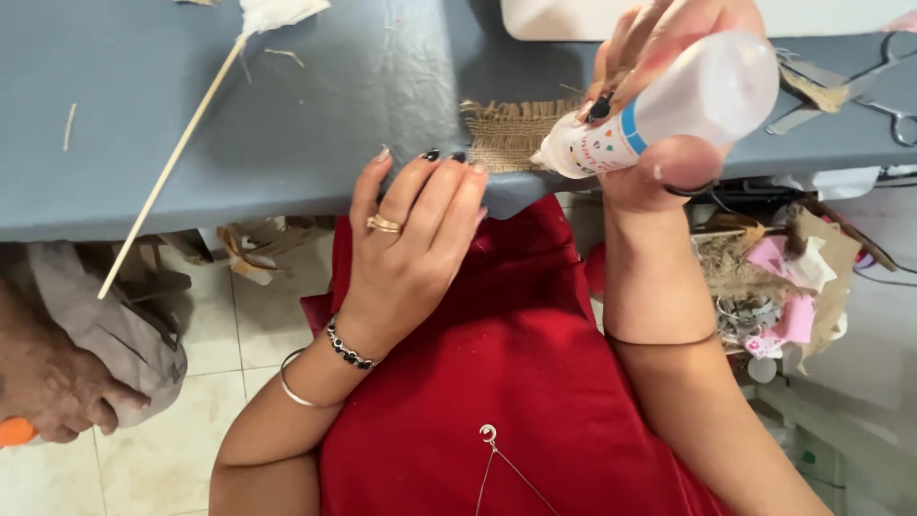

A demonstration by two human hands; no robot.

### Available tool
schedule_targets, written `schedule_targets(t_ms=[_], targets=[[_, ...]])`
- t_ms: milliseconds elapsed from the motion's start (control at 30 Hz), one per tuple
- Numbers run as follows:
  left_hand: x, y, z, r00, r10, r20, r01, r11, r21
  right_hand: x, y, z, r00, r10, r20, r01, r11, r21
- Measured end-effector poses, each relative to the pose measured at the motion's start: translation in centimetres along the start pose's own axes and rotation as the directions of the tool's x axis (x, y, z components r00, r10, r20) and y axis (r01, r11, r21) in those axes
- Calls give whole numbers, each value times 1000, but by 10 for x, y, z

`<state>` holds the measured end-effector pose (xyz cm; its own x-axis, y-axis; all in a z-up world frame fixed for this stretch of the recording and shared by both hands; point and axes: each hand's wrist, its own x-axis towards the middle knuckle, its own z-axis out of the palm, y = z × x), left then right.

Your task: Assembling decorative flowers by cutting fabric, applying glue, and wrapping materials around sticks

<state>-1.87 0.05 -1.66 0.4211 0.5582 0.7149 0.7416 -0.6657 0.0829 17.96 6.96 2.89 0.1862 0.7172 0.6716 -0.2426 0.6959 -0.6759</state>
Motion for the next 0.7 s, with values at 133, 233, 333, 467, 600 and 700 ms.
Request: schedule_targets(t_ms=[133, 233, 333, 467, 600, 700], targets=[[-3, 0, 3, 1000, -8, 5, 8, 1000, -15, 1, -3, -12, 999, 2, -35, -3, 999, -40], [-4, 1, 4, 1000, -4, 29, 4, 1000, -23, 1, -3, -23, 997, -65, -45, 59, 991, -123], [-6, 2, 5, 998, -11, 55, 13, 999, -47, -1, -2, -36, 994, -112, -13, 109, 987, -119], [-5, 2, 5, 998, -12, 63, 14, 999, -33, -13, 4, -79, 998, -48, -38, 44, 994, -103], [-6, 1, 5, 998, -19, 65, 22, 999, -35, -7, -3, -93, 996, -88, 12, 88, 982, -164], [-7, 0, 5, 999, -3, 39, 5, 999, -50, -12, -14, -111, 993, -72, -94, 65, 995, -74]])
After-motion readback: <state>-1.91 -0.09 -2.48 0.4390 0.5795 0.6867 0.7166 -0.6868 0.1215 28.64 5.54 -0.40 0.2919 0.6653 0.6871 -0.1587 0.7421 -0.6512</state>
